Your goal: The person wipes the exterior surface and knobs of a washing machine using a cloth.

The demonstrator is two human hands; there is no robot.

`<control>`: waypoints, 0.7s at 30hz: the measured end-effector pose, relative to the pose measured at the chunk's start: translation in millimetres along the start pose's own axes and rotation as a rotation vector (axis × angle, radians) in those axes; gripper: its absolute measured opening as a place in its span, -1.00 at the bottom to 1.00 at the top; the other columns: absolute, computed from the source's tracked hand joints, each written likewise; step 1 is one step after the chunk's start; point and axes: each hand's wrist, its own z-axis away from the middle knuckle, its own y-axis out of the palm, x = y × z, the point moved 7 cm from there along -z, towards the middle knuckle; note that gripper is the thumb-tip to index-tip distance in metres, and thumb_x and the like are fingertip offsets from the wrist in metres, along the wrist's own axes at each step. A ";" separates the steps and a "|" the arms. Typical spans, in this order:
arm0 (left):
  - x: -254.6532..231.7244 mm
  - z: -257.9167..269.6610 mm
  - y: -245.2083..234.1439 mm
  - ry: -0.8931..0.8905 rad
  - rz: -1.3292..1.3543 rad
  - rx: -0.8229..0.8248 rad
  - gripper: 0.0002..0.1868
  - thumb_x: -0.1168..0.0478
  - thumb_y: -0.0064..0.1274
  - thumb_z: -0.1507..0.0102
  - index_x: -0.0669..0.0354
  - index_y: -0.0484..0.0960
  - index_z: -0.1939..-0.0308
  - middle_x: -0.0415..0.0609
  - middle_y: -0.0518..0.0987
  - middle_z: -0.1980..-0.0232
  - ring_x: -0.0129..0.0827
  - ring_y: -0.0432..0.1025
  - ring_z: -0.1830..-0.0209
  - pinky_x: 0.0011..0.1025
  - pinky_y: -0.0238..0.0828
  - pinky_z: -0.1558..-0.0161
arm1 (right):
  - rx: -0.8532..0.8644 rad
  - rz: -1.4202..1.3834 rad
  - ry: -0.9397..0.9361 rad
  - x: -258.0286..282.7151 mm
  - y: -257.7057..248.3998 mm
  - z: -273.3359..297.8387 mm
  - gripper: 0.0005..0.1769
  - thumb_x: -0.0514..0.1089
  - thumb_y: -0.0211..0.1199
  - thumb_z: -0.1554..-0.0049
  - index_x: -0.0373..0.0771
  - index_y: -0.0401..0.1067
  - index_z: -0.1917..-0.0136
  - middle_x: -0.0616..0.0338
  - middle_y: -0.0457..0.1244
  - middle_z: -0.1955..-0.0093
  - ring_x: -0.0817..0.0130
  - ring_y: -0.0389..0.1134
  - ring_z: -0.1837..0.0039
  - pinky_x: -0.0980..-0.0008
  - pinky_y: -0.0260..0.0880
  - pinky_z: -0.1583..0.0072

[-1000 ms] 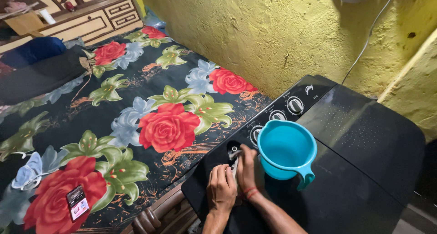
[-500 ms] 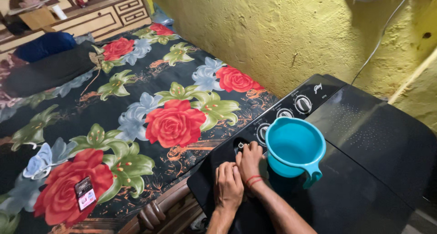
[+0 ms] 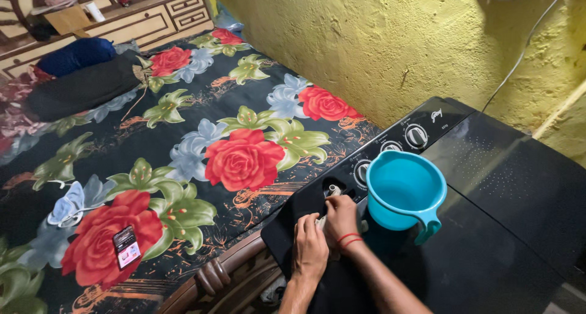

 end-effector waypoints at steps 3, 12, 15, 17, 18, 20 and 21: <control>-1.5 0.5 -5.6 -0.015 0.053 -0.006 -0.70 0.35 -0.12 -0.32 0.36 0.49 -0.12 0.24 0.51 -0.10 0.12 0.43 -0.11 -0.11 0.38 -0.12 | 0.151 -0.213 0.148 -33.0 4.2 -6.5 -0.82 -0.15 0.30 -0.15 -0.32 0.56 0.06 -0.07 0.39 0.10 0.06 0.44 0.02 0.18 0.43 -0.05; 1.6 14.1 -10.7 -0.061 0.111 -0.073 -0.70 0.34 -0.09 -0.27 0.35 0.52 -0.06 0.27 0.55 -0.05 0.16 0.50 -0.01 -0.11 0.47 -0.01 | 0.201 0.208 -0.327 101.4 -77.1 64.0 -0.52 0.06 0.31 -0.04 -0.22 0.47 -0.16 0.07 0.33 -0.19 0.05 0.30 -0.25 0.09 0.25 -0.23; -4.8 18.1 -10.2 -0.073 0.110 -0.110 -0.73 0.35 -0.10 -0.25 0.32 0.55 -0.01 0.24 0.58 0.01 0.14 0.53 0.05 -0.13 0.51 0.04 | 0.313 0.157 -0.331 113.5 -88.5 64.0 -0.55 0.00 0.28 -0.07 -0.23 0.47 -0.18 0.04 0.34 -0.20 0.03 0.31 -0.29 0.12 0.26 -0.29; -9.1 24.3 -6.5 -0.108 0.114 -0.117 -0.75 0.35 -0.11 -0.24 0.30 0.57 0.03 0.22 0.60 0.05 0.12 0.55 0.09 -0.14 0.53 0.07 | 0.365 0.148 -0.384 114.6 -96.8 70.4 -0.53 -0.03 0.26 -0.07 -0.27 0.45 -0.21 -0.01 0.33 -0.22 -0.02 0.30 -0.33 0.09 0.23 -0.32; -9.9 24.7 -5.0 -0.144 0.111 -0.108 -0.75 0.35 -0.11 -0.24 0.29 0.58 0.05 0.21 0.61 0.08 0.11 0.55 0.11 -0.15 0.53 0.10 | 0.401 0.128 -0.378 113.1 -99.4 70.8 -0.50 -0.03 0.25 -0.08 -0.28 0.43 -0.25 -0.04 0.32 -0.24 -0.02 0.29 -0.34 0.10 0.23 -0.33; -13.4 27.7 -2.0 -0.197 0.110 -0.105 -0.76 0.34 -0.10 -0.23 0.27 0.59 0.07 0.19 0.62 0.10 0.09 0.56 0.14 -0.15 0.54 0.12 | 0.476 0.086 -0.365 107.1 -105.7 72.7 -0.44 -0.02 0.23 -0.09 -0.29 0.39 -0.31 -0.10 0.29 -0.30 -0.04 0.28 -0.36 0.11 0.22 -0.36; -16.6 31.0 0.3 -0.213 0.113 -0.111 -0.77 0.33 -0.09 -0.23 0.27 0.60 0.08 0.19 0.62 0.09 0.09 0.56 0.14 -0.15 0.54 0.13 | 0.495 0.097 -0.375 103.7 -110.0 75.9 -0.42 -0.02 0.23 -0.10 -0.30 0.37 -0.34 -0.12 0.28 -0.32 -0.06 0.26 -0.37 0.09 0.20 -0.36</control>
